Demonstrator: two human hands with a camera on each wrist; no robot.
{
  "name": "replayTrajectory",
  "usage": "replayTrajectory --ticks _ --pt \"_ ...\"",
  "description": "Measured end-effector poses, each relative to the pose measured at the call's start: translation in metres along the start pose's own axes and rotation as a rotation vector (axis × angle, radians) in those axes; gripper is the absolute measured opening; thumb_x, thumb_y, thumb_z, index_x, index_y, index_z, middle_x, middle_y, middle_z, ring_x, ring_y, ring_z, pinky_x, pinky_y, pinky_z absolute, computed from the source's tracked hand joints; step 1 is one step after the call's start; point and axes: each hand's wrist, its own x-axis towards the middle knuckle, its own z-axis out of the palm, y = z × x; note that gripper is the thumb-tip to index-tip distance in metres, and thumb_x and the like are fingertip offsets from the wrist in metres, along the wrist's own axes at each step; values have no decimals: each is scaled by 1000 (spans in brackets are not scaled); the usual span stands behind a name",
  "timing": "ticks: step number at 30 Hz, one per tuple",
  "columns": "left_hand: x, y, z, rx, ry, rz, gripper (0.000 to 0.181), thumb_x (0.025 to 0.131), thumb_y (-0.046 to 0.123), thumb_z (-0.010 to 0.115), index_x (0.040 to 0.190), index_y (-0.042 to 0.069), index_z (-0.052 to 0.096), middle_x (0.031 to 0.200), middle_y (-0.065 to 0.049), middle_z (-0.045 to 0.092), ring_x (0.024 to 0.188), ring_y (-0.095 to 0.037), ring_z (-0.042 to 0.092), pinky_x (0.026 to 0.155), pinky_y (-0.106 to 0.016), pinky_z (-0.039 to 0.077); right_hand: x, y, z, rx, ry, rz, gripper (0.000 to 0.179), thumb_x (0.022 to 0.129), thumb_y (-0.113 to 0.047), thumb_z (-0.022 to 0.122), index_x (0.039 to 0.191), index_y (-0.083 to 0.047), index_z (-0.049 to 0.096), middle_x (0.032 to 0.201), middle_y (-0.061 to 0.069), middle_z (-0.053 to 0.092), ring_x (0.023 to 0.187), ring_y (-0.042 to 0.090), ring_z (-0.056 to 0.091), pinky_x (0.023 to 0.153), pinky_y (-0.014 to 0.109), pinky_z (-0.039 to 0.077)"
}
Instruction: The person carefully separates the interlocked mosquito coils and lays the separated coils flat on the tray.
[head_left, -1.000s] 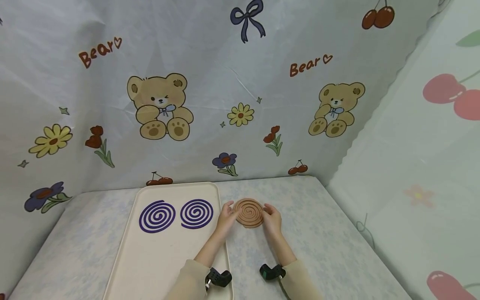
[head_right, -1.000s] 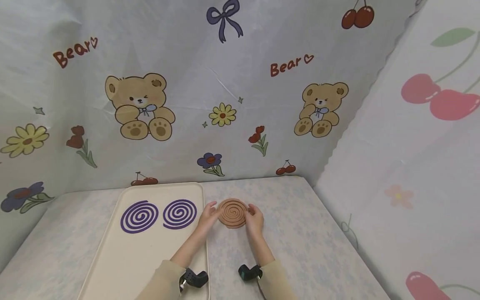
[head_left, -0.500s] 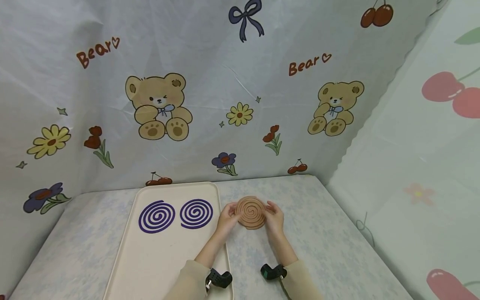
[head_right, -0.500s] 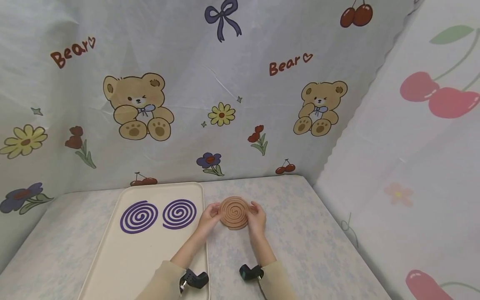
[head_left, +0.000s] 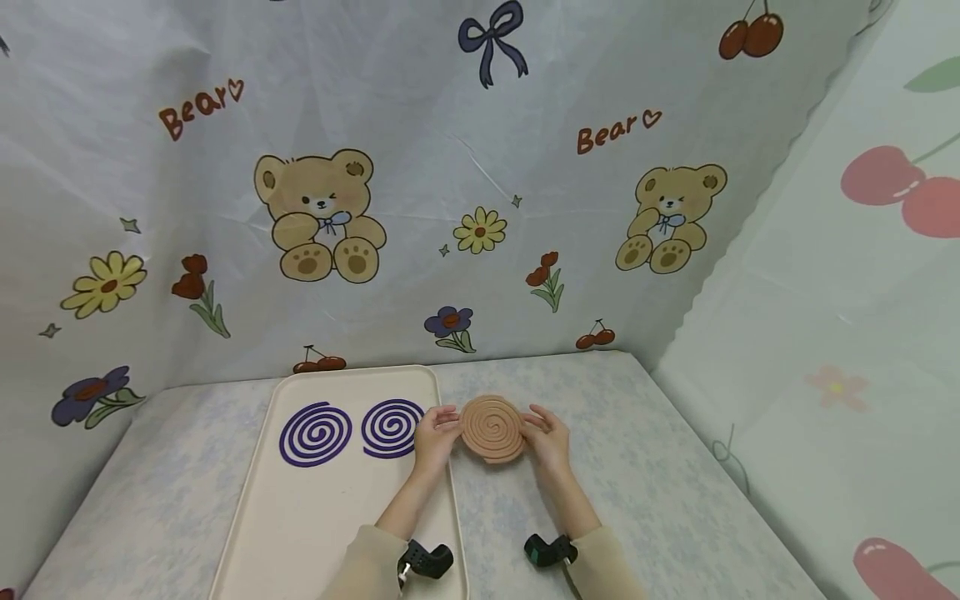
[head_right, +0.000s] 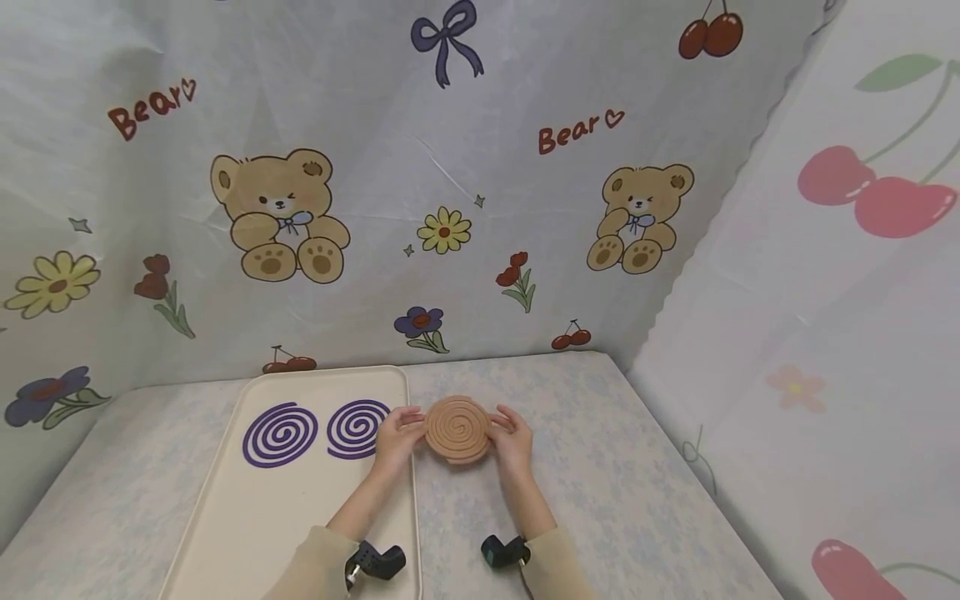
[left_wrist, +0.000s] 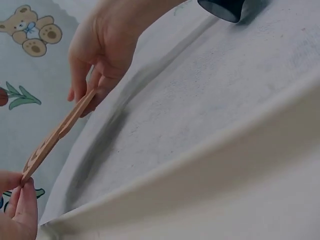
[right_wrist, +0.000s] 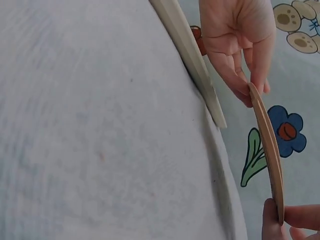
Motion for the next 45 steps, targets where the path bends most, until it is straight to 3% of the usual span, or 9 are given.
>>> replayTrajectory --ticks 7,13,18,24,30,38,45 --pt "-5 17 -25 24 6 37 41 75 -12 67 113 -15 54 103 -32 64 78 -17 67 67 -16 55 -19 -17 12 26 -58 -3 50 84 8 62 132 2 50 110 15 65 71 4 64 56 16 51" --pt "-19 43 -43 79 47 -12 37 78 -2 71 112 -7 59 107 -25 67 92 -21 68 73 -13 53 -34 -28 23 80 -136 -13 45 83 9 62 127 4 52 103 8 67 69 4 64 55 17 52" --pt "-33 62 -65 77 36 -70 37 81 3 72 114 -6 57 102 -17 71 85 -3 66 72 -11 53 -50 -37 34 103 -182 -30 40 82 11 62 121 7 55 96 5 67 71 7 65 58 19 55" --pt "-53 73 -92 101 34 -121 38 81 3 71 114 -8 56 98 -9 70 81 -1 63 74 -13 54 -69 -43 45 89 -285 -27 37 83 10 60 119 8 55 95 3 65 72 7 66 59 19 56" --pt "-68 86 -115 153 43 -116 39 81 5 72 115 -5 57 100 -9 69 82 0 64 76 -14 54 -83 -46 56 98 -379 -7 36 84 8 60 119 9 53 93 2 65 72 7 66 59 18 56" --pt "-79 104 -142 192 35 -113 40 80 4 73 116 -2 56 98 -10 70 81 -2 66 75 -17 56 -101 -53 72 96 -428 9 33 82 9 61 115 11 54 90 1 63 71 7 65 59 19 56" --pt "-87 105 -158 182 46 -109 39 80 1 71 115 -5 55 87 3 68 78 -2 66 72 -19 58 -112 -55 81 63 -507 11 36 84 6 60 118 15 50 86 -1 61 73 6 64 59 18 56"
